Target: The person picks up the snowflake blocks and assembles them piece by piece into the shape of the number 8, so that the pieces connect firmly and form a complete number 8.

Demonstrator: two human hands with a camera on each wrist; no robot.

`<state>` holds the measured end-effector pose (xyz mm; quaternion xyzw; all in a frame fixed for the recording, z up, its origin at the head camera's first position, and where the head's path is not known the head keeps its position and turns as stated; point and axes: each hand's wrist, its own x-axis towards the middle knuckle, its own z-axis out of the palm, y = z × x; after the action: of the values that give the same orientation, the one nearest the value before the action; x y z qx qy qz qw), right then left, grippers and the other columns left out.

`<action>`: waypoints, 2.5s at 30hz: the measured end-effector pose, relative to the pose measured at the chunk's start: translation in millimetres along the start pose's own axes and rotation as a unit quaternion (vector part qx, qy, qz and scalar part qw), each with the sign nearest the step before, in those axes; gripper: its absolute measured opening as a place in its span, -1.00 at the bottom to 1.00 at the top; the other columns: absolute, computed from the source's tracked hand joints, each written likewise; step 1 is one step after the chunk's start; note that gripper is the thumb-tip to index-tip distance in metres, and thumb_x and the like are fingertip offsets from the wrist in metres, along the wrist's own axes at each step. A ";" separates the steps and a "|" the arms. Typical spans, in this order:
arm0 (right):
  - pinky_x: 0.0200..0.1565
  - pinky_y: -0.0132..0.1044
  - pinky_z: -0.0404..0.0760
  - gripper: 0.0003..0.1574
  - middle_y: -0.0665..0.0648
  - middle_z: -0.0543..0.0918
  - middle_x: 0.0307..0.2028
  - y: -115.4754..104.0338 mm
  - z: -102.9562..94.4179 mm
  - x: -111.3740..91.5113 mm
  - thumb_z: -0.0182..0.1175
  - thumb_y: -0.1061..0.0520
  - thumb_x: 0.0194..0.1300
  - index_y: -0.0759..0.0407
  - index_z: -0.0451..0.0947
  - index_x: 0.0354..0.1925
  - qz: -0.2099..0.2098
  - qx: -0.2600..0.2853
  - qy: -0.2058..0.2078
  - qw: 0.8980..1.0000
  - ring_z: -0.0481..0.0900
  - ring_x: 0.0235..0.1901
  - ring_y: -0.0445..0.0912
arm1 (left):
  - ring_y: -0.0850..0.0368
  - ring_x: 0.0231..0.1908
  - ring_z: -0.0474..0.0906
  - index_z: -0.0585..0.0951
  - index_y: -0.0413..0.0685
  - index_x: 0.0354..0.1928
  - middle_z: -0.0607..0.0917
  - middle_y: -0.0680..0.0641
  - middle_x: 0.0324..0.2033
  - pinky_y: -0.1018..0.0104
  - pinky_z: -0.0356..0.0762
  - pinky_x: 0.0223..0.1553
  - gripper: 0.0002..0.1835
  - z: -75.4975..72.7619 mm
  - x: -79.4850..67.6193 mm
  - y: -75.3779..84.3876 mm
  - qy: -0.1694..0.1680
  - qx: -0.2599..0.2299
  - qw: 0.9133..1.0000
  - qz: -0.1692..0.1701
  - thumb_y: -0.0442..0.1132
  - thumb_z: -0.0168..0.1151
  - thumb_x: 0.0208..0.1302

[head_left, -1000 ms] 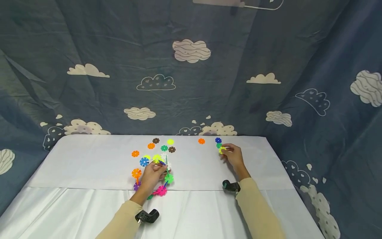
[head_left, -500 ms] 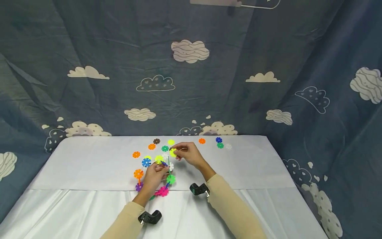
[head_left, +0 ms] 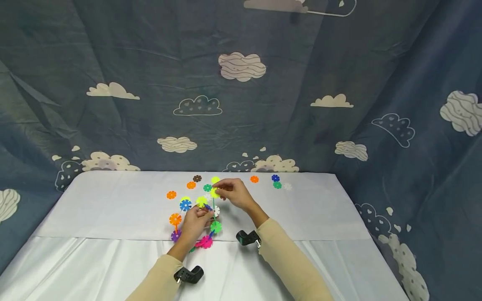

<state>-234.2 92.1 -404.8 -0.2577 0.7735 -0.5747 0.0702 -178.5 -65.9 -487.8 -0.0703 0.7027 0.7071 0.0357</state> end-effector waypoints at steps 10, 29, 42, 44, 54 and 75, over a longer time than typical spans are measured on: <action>-0.43 -0.27 0.63 -0.76 0.44 0.66 -0.27 -3.1 1.3 0.5 0.18 0.39 0.28 0.53 0.59 -0.09 -0.001 -0.034 -0.002 0.999 0.54 -0.39 0.41 | 0.04 -0.30 0.69 0.44 -0.42 -0.13 0.71 -0.31 -0.24 0.26 0.69 -0.23 -0.80 0.2 -1.5 -0.5 -0.012 -0.003 1.000 0.020 -0.39 0.17 0.33; -0.28 0.19 0.61 -0.76 0.17 0.66 -0.40 33.5 1.2 14.6 0.22 0.30 0.29 0.39 0.65 -0.09 0.024 -0.062 -0.033 0.997 0.50 -0.56 -0.15 | -0.01 -0.27 0.70 0.46 -0.42 -0.11 0.72 -0.29 -0.24 0.29 0.68 -0.23 -0.78 1.2 0.2 -3.1 -0.011 0.002 1.000 0.012 -0.38 0.19 0.33; -0.53 -0.40 0.54 -0.82 0.19 0.69 -0.38 27.8 6.2 11.7 0.24 0.37 0.24 0.40 0.67 -0.17 -0.001 -0.110 -0.023 0.994 0.47 -0.59 -0.22 | 0.13 -0.37 0.68 0.52 -0.46 -0.17 0.73 -0.25 -0.33 0.38 0.68 -0.34 -0.80 3.9 -3.6 -7.0 0.025 0.013 0.999 0.032 -0.40 0.24 0.28; -0.54 -0.45 0.52 -0.83 0.19 0.70 -0.36 27.4 6.8 10.5 0.24 0.37 0.24 0.38 0.68 -0.18 -0.003 -0.121 -0.021 0.992 0.48 -0.58 -0.23 | 0.09 -0.36 0.70 0.52 -0.48 -0.16 0.73 -0.27 -0.32 0.36 0.68 -0.35 -0.78 3.9 -4.6 -7.5 0.026 0.012 0.999 0.035 -0.39 0.24 0.29; -0.45 -0.19 0.66 -0.78 0.24 0.68 -0.29 34.7 8.7 5.2 0.23 0.35 0.26 0.41 0.66 -0.12 -0.012 -0.103 -0.020 0.994 0.50 -0.57 -0.21 | 0.08 -0.37 0.70 0.49 -0.48 -0.15 0.72 -0.25 -0.32 0.36 0.68 -0.37 -0.77 3.2 -9.0 -0.9 0.006 -0.005 1.000 0.021 -0.39 0.22 0.30; -0.27 -0.22 0.67 -0.74 0.44 0.64 -0.25 26.5 -2.5 -0.6 0.17 0.44 0.26 0.59 0.53 -0.08 0.065 0.019 -0.040 0.997 0.59 -0.43 -0.09 | 0.16 -0.38 0.60 0.38 -0.35 -0.17 0.55 -0.08 -0.40 0.43 0.60 -0.40 -0.84 75.9 -16.6 1.7 0.137 -0.293 0.942 -0.086 -0.39 0.13 0.37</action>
<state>-243.1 100.0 -428.7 -0.2285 0.7742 -0.5726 0.1436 -166.0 10.7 -483.5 -0.2339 0.4542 0.8593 -0.0229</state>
